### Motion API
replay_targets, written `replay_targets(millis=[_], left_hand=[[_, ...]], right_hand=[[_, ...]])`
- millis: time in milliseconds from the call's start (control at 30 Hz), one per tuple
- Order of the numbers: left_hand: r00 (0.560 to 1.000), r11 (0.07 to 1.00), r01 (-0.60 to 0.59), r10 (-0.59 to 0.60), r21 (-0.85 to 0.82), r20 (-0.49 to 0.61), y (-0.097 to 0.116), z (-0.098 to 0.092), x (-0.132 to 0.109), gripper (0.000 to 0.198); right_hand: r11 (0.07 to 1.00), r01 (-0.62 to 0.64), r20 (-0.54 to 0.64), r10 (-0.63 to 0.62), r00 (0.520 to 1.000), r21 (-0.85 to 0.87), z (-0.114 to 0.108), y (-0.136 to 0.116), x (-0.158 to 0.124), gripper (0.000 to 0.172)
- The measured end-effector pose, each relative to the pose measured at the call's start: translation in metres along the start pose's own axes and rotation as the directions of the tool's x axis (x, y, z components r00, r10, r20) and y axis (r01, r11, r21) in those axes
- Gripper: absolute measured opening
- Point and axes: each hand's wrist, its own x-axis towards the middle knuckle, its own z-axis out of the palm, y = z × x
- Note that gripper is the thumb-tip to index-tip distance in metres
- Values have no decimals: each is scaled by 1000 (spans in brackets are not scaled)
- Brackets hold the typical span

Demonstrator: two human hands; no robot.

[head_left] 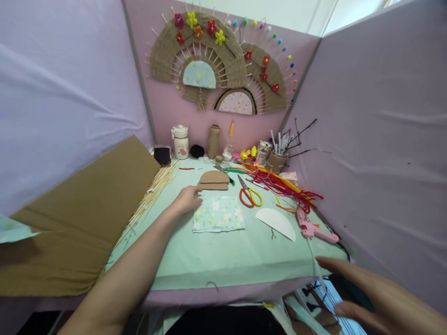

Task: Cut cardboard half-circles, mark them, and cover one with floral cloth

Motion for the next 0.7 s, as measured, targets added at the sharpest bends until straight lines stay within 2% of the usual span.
replay_targets(millis=[133, 200, 233, 267, 333, 400, 467, 533, 700], left_hand=[[999, 991, 31, -35, 133, 25, 0, 4, -1, 41], [998, 981, 56, -63, 185, 29, 1, 8, -1, 38], [997, 976, 65, -73, 206, 30, 1, 9, -2, 36], [996, 972, 70, -79, 223, 30, 2, 10, -2, 35], [997, 966, 65, -75, 248, 31, 3, 12, -4, 33], [998, 964, 49, -60, 260, 35, 4, 12, -5, 31], [998, 966, 28, -41, 259, 42, 5, 11, -5, 28], [998, 968, 9, -22, 249, 51, 5, 11, -5, 23], [998, 976, -17, 3, 218, 65, 6, 10, -5, 14]], right_hand=[[985, 132, 218, -154, 964, 108, 4, -70, 77, 47], [956, 185, 318, -253, 914, 229, 21, -99, 126, 40], [945, 188, 332, -274, 903, 266, 34, -109, 151, 37], [948, 180, 298, -257, 919, 263, 49, -117, 175, 32], [981, 131, 131, -151, 980, 146, 81, -125, 216, 24], [989, 101, 83, -110, 990, 106, 110, -127, 245, 23], [990, 109, 73, -116, 991, 90, 131, -126, 259, 21], [990, 120, 69, -125, 990, 76, 143, -124, 262, 17], [994, 108, 35, -109, 993, 36, 149, -114, 257, 6]])
